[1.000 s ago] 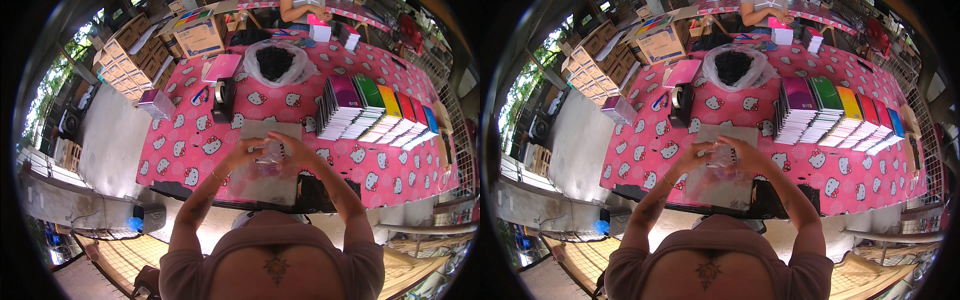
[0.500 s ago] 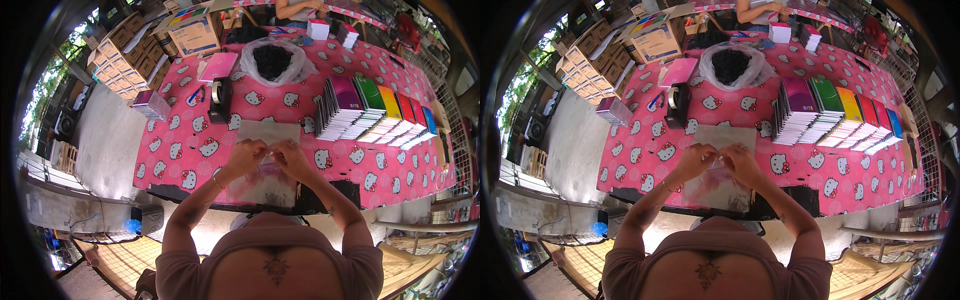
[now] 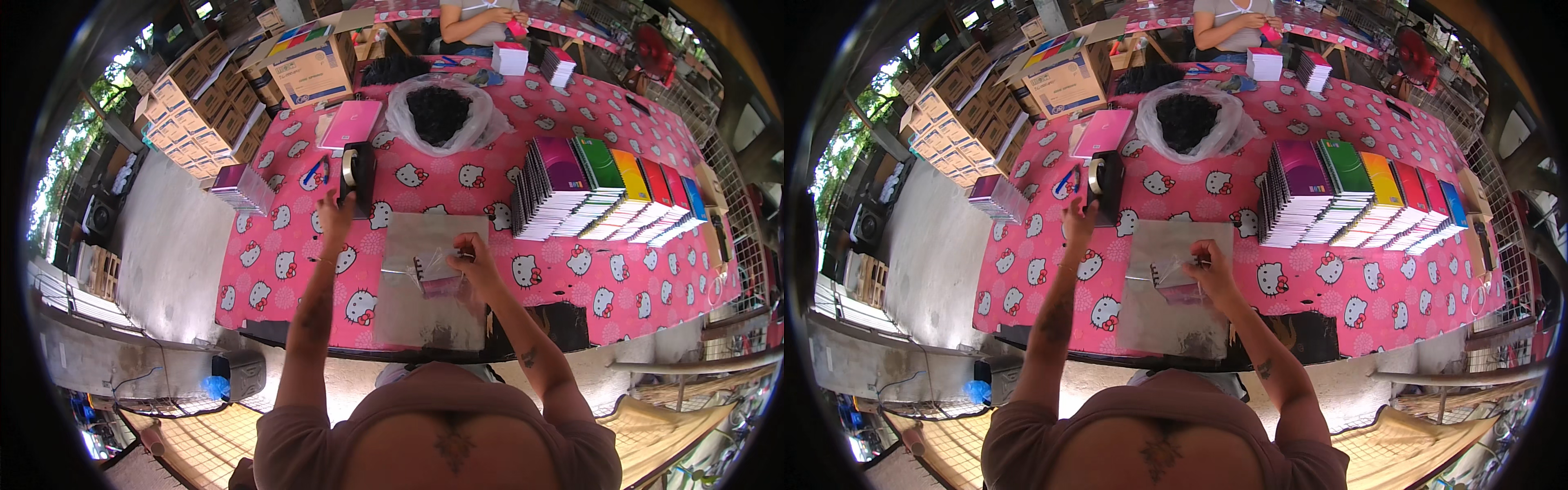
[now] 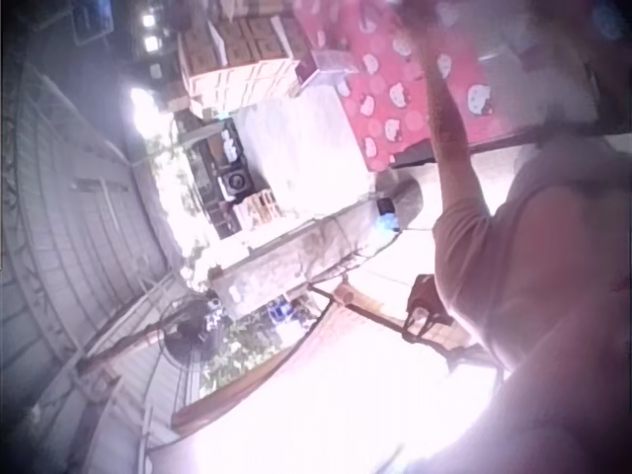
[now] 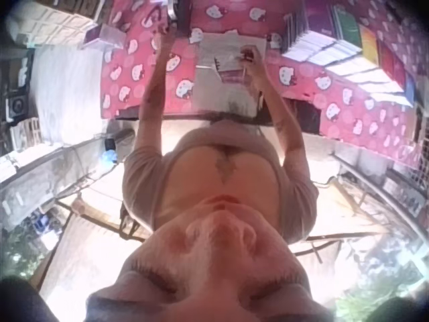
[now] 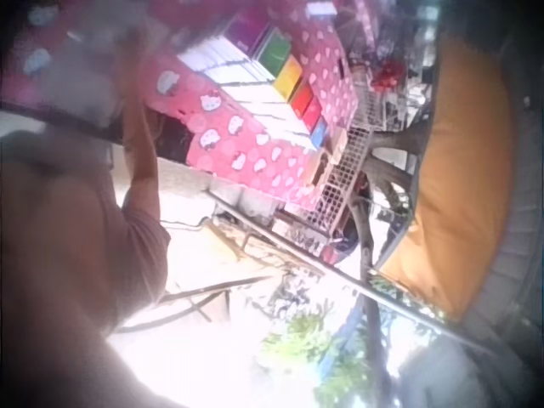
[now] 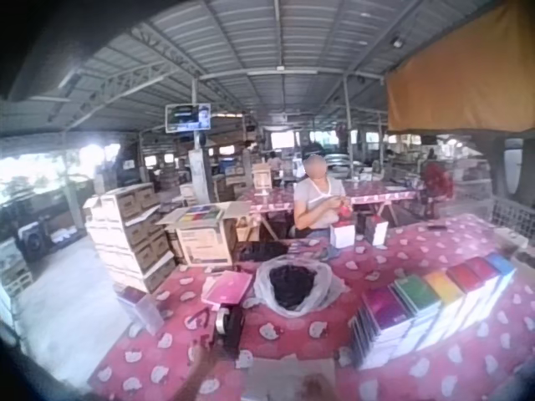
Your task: The person repeatedly picks up small notebooks from a table, places them into clear plastic bags, and seals the bags. The notebooks are arranged in color-coded stacks on a pink Hello Kitty tablecloth. The person handles the notebooks one at a time and places the sealed bags back on the table.
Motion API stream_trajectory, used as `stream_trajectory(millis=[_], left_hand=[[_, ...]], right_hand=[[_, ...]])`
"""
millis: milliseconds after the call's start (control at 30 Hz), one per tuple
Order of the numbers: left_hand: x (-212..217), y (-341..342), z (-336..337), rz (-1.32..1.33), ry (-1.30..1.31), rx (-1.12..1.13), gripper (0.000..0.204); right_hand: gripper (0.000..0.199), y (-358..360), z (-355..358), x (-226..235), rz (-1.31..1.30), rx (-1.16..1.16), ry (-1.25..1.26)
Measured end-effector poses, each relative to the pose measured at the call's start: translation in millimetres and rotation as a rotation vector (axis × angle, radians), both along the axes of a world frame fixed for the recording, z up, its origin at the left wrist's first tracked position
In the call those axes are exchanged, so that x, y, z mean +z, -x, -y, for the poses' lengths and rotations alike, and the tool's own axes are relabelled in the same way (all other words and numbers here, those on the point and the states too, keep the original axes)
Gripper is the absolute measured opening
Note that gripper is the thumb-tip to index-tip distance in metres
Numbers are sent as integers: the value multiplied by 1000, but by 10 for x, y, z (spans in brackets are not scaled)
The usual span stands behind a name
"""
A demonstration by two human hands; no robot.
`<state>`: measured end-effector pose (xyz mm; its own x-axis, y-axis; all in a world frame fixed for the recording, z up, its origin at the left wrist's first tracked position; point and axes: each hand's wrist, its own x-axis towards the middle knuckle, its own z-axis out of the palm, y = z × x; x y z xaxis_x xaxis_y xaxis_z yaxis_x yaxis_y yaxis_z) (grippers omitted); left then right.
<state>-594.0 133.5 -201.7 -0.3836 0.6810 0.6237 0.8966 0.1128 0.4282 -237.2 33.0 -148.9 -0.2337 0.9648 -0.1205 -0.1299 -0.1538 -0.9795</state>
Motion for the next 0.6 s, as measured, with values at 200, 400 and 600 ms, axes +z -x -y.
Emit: stream_trajectory(millis=[200,400,600], left_hand=[[263,187,18,1202,308,-331,40],[-332,138,262,1319,54,-350,15],[830,-101,249,-34,512,-155,15]], right_hand=[[31,126,11,-58,108,-88,-83],[30,151,72,54,109,-114,6],[29,55,72,-81,76,-128,-83]])
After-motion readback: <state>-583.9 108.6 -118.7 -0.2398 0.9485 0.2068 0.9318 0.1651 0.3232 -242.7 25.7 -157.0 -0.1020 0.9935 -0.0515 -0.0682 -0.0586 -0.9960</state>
